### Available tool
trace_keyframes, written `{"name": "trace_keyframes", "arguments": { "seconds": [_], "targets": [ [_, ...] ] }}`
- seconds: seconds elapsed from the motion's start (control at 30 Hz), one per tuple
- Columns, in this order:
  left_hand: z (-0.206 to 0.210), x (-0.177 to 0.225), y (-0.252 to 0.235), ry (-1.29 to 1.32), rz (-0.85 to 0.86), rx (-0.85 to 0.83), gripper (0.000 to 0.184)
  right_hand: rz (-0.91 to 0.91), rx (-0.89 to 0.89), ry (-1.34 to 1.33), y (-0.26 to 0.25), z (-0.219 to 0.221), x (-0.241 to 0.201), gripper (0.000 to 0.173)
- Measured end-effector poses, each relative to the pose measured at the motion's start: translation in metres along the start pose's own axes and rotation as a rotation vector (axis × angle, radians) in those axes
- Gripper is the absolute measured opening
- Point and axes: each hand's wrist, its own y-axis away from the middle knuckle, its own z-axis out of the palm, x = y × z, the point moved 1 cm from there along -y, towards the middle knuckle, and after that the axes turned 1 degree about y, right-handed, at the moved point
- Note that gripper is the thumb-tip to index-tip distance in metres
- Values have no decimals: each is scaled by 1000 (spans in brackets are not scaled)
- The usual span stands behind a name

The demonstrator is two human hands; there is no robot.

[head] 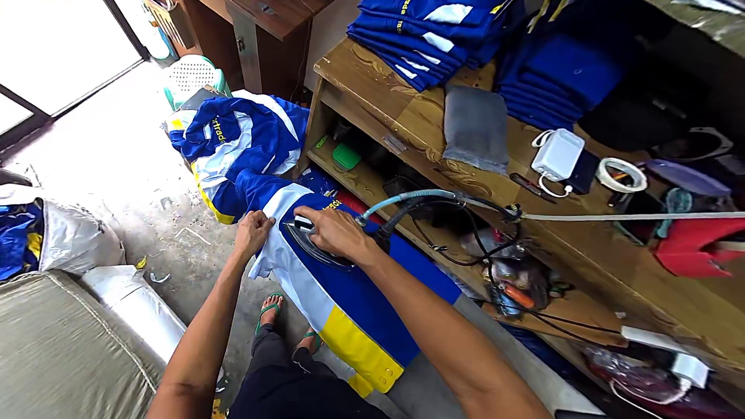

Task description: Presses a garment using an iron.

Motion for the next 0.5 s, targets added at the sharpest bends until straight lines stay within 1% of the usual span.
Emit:
{"name": "trace_keyframes", "arguments": {
  "seconds": [0.07,0.17,0.23,0.3,0.4,0.5],
  "targets": [
    [1,3,2,-51,-16,8,36,36,-26,-33,29,10,11,51],
    [3,6,8,-99,-37,29,40,71,-71,-44,91,29,26,53],
    [4,13,13,-148,-62,30,48,84,-74,-38,130,40,35,55],
    [6,23,18,-224,-96,-1,55,68,-66,-33,156,50,41,56],
    [11,26,15,-258,-61,-48,42,18,-72,-16,163,55,37,58],
    [10,26,12,-245,23,-13,32,17,-54,-1,135,48,15,59]
  ]
}}
